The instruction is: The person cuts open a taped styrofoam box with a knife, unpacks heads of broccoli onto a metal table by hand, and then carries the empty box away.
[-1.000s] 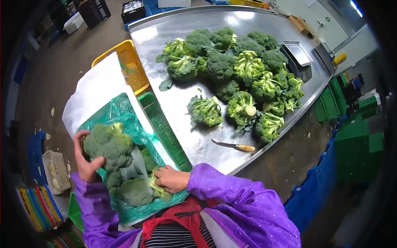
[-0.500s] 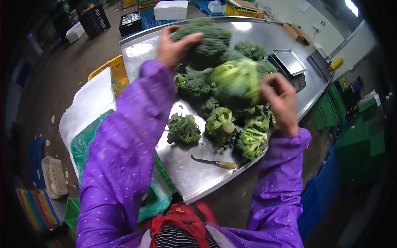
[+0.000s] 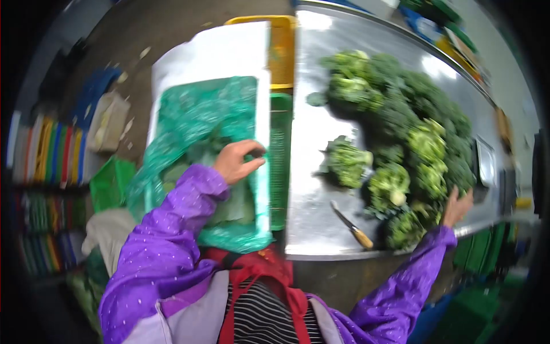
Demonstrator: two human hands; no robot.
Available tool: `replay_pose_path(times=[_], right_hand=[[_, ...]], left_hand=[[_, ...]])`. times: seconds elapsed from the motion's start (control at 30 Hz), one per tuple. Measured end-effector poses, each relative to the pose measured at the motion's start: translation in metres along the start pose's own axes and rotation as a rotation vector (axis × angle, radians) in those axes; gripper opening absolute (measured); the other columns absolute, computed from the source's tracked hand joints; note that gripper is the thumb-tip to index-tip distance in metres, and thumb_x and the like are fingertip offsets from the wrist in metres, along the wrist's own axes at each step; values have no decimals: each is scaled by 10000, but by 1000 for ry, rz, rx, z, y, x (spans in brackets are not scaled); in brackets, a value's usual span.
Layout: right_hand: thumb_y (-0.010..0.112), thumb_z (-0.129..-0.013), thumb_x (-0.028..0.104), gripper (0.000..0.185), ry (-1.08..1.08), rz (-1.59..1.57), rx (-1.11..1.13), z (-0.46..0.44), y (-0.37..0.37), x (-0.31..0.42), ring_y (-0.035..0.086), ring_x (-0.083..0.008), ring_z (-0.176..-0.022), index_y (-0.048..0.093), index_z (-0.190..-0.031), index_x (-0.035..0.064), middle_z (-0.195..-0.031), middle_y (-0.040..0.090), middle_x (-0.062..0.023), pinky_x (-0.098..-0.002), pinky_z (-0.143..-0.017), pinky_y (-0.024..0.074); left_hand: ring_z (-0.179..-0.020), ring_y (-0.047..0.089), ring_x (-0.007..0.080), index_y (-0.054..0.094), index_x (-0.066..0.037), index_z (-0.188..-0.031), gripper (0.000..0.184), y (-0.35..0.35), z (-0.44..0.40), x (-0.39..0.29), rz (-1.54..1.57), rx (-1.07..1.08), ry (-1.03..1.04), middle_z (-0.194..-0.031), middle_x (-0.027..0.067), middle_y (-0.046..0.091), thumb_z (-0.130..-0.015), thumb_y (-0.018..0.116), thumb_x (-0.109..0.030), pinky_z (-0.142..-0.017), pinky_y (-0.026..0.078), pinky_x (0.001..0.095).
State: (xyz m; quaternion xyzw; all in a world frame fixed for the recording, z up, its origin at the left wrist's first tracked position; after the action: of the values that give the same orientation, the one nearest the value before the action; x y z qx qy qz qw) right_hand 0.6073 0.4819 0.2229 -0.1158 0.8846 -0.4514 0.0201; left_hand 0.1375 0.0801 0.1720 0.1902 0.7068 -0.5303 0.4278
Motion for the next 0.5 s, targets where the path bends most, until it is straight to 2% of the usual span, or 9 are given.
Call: replay_pose_path(times=[0.07,0.1,0.13,0.17,0.2,0.23,0.33,0.43,0.5], right_hand=[[585,-855,172,428,-264,-428,-109,42,-53,131,467,-358,-1120,483,-1219,-31,-1207,504,-229,-425,-994,318],[593,-841,122,388,-198,-750,118,78,-52,195,471,-309,-1129,510,-1197,-9,-1205,528,-182,-401,-991,326],[611,-825,104,378,-408,-886,509,120,-79,288,478,-264,-1136,528,-1180,4,-1193,549,-134,-383,-983,348],[623,-807,102,393,-278,-1103,1031,178,-70,347,493,-247,-1135,530,-1177,7,-1180,557,-114,-377,-965,373],[643,-797,139,441,-542,-1323,1286,234,-78,405,508,-291,-1129,508,-1195,4,-1212,527,-154,-376,-949,396],[660,-790,169,493,-896,-1284,1364,281,-94,458,490,-346,-1140,481,-1216,-3,-1255,482,-191,-378,-951,399],[729,-712,285,715,-1041,-1057,1521,401,-59,532,479,-390,-1126,398,-1279,3,-1197,487,-235,-414,-937,403],[766,-635,334,802,-800,-1310,1875,457,-43,527,495,-402,-1080,397,-1270,13,-1136,516,-240,-427,-903,420],[771,-627,277,703,-936,-1223,1795,457,-54,512,484,-383,-1087,459,-1193,-2,-1113,524,-230,-420,-919,400]], left_hand=[[-954,578,256,619,-30,-1001,302,-41,79,70,-192,-63,-241,-1021,117,611,-758,680,-198,-819,446,369],[-1000,554,270,621,-46,-1012,332,-56,113,94,-375,-60,-315,-1058,110,599,-753,686,-244,-846,428,384],[-1046,530,283,623,-62,-1023,363,-65,140,117,-553,-48,-384,-1094,103,587,-748,692,-290,-872,410,399],[-1148,441,308,618,-95,-1077,478,-69,160,142,-569,-54,-472,-1179,93,544,-727,682,-414,-937,330,451],[-1150,441,309,610,-105,-1100,504,-73,167,144,-565,-35,-448,-1179,99,543,-724,675,-434,-946,321,457],[-1152,441,310,602,-114,-1123,530,-75,166,142,-562,-11,-420,-1180,106,541,-721,669,-454,-954,311,464],[-1155,440,301,567,-112,-1177,613,-67,180,132,-546,104,-363,-1181,105,540,-707,668,-492,-969,293,468],[-1139,445,282,528,-76,-1197,642,-88,195,131,-477,-38,-184,-1173,88,543,-684,711,-416,-942,312,458],[-1128,449,279,533,-87,-1190,625,-118,192,155,-477,-92,-255,-1170,97,537,-667,727,-369,-936,320,452]])
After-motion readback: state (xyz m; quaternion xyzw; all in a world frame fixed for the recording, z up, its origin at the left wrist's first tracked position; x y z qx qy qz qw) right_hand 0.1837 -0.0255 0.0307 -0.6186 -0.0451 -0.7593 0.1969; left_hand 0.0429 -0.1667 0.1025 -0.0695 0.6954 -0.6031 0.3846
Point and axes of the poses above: each hand's wrist, its own z-axis away from the middle knuckle, its own y-axis out of the palm, x = y × z, the point moved 6 cm from there along -z, towards the middle knuckle
